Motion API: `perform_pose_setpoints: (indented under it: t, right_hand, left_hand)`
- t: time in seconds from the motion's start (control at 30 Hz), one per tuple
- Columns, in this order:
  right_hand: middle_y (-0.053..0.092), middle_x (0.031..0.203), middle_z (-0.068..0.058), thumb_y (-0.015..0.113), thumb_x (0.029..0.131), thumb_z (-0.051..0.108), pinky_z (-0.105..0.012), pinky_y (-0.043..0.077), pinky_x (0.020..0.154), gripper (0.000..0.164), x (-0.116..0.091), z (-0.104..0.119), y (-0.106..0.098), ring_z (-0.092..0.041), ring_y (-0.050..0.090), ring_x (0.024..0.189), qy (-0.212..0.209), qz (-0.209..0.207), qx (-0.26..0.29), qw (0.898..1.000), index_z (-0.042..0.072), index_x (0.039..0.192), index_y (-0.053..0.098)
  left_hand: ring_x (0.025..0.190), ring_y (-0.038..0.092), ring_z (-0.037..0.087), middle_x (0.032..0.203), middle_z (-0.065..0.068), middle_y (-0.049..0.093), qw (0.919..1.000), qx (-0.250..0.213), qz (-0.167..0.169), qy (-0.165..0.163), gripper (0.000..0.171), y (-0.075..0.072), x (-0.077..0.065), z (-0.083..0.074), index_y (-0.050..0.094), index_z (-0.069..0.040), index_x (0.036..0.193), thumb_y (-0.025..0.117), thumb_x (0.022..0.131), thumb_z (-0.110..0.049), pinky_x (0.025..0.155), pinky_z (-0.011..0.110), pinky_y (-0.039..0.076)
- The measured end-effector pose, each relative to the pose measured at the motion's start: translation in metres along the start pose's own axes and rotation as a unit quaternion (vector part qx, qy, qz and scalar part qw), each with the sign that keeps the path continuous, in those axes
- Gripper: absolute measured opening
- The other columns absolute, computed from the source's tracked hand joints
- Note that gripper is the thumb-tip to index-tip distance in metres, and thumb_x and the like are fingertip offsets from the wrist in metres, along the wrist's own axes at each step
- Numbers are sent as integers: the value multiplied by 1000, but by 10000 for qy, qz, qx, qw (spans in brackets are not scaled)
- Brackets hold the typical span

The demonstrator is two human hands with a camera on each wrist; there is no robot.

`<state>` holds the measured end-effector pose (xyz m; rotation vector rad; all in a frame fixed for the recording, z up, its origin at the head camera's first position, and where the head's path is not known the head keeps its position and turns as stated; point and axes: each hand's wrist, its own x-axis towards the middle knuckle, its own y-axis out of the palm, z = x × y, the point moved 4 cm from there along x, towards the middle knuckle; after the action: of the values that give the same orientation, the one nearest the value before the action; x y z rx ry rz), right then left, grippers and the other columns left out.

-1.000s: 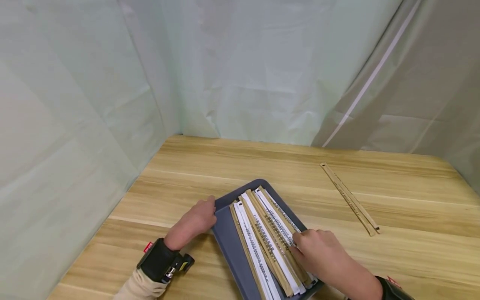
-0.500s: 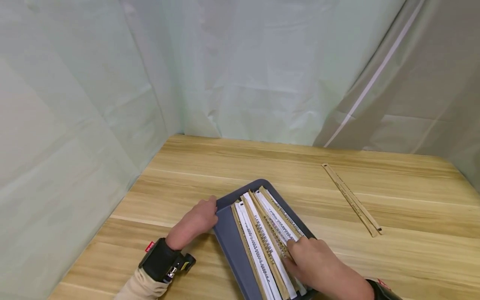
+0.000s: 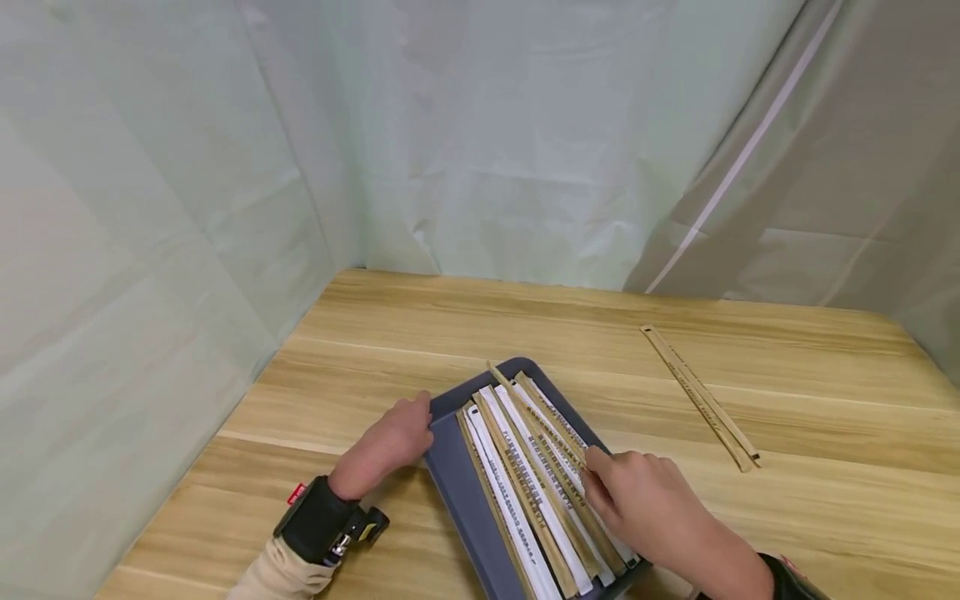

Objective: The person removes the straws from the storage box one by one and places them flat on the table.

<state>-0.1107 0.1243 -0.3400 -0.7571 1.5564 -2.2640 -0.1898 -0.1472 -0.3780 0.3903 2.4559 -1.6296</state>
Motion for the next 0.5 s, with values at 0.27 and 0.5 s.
perform_pose_setpoints:
  t: [0.27,0.5]
  right_hand:
    - [29,51,14,60,91,12,-21,25,38,28,1,-21,-6,1,27,43,482,-144,-222,9985,22,70,46]
    - [28,51,12,60,92,13,-22,26,39,32,-4,-40,-7,-1,27,43,732,-203,-482,9959,21,68,40]
  left_hand:
    - [68,53,24,87,20,57,9999,-13,-63,116,36,-1,-1,0,47,12,120,50,86,2,56,33,44]
    - [69,54,24,87,21,58,9999,16,-75,148,36,-2,-2,-2,47,12,120,51,86,2,56,34,45]
